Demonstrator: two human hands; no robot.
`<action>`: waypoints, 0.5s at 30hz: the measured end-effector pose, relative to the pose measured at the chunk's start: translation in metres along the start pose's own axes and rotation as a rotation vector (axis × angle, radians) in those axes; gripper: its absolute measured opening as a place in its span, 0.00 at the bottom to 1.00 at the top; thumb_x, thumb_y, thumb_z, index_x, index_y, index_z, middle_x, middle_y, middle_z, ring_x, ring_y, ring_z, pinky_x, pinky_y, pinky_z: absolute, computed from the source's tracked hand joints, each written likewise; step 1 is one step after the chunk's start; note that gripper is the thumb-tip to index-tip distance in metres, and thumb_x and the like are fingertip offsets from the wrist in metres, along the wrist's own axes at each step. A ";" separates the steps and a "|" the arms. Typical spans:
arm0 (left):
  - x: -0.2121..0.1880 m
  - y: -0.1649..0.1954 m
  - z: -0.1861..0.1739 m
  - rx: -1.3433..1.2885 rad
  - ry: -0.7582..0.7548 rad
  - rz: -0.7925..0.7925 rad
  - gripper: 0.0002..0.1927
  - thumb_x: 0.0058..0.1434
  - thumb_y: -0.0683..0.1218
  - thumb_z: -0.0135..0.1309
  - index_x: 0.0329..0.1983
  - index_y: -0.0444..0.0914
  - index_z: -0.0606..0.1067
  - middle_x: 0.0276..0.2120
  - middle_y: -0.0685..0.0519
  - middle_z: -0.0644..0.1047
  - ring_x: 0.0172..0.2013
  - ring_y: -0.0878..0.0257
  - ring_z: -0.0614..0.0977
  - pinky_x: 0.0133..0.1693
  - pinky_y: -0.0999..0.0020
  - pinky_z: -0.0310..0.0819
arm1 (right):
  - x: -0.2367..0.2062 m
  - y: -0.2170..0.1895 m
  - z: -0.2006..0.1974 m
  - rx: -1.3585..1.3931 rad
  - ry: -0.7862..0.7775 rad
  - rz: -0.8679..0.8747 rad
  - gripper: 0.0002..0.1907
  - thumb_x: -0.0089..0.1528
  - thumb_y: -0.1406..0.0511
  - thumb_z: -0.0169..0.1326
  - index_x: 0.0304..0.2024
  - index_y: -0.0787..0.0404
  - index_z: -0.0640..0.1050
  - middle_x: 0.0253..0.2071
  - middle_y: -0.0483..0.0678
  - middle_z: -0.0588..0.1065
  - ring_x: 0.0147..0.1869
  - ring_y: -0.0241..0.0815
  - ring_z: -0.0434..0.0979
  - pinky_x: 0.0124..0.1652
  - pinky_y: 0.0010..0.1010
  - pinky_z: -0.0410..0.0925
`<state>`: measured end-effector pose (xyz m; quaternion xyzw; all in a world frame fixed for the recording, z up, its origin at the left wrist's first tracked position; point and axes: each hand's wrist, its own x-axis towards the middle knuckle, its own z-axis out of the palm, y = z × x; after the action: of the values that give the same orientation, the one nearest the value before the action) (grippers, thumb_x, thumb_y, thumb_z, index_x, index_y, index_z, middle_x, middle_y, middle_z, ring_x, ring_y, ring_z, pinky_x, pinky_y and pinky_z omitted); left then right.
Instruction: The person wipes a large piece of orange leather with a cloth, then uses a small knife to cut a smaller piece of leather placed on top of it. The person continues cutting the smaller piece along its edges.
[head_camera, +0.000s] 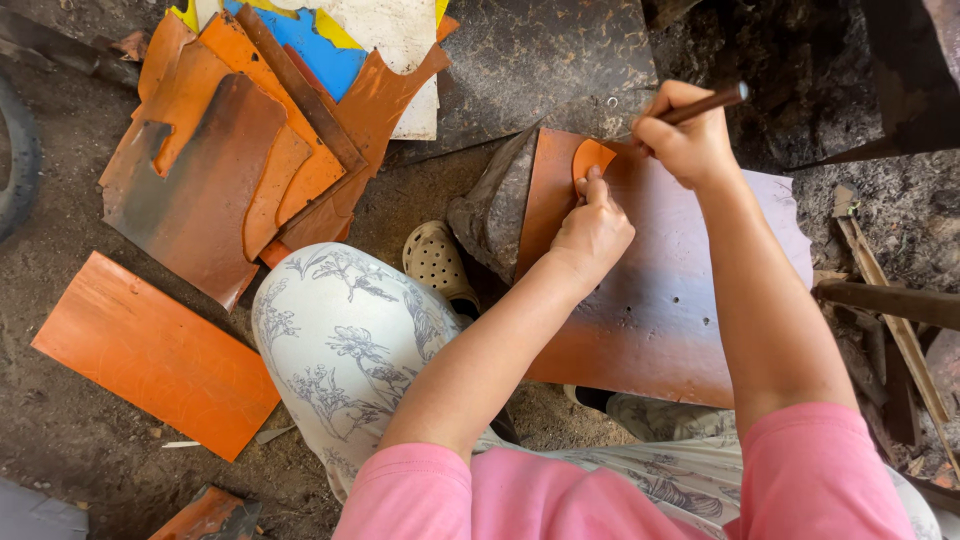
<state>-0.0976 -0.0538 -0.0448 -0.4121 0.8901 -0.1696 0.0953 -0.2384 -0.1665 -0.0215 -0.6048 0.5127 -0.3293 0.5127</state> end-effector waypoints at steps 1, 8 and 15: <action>0.000 -0.001 0.000 0.013 0.026 -0.027 0.18 0.55 0.46 0.50 0.39 0.29 0.83 0.39 0.32 0.83 0.43 0.40 0.85 0.54 0.46 0.66 | -0.003 0.002 -0.001 0.018 0.003 -0.008 0.10 0.64 0.76 0.57 0.30 0.65 0.71 0.31 0.50 0.77 0.30 0.34 0.76 0.28 0.26 0.68; 0.002 0.007 0.016 -0.010 0.009 0.020 0.17 0.56 0.46 0.49 0.40 0.31 0.83 0.38 0.37 0.83 0.43 0.43 0.85 0.60 0.44 0.63 | -0.029 0.013 -0.010 -0.032 0.076 -0.030 0.13 0.64 0.77 0.56 0.27 0.66 0.68 0.29 0.51 0.77 0.30 0.35 0.77 0.28 0.27 0.70; 0.000 -0.019 0.034 -0.500 0.265 -0.211 0.15 0.60 0.39 0.52 0.48 0.28 0.80 0.41 0.39 0.83 0.45 0.46 0.85 0.51 0.58 0.76 | -0.063 0.018 0.006 0.261 0.319 -0.074 0.02 0.69 0.68 0.51 0.41 0.58 0.71 0.39 0.47 0.80 0.39 0.32 0.81 0.37 0.23 0.74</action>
<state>-0.0734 -0.0730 -0.0688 -0.4874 0.8612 -0.0065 -0.1441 -0.2538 -0.1032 -0.0319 -0.4916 0.5179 -0.5033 0.4866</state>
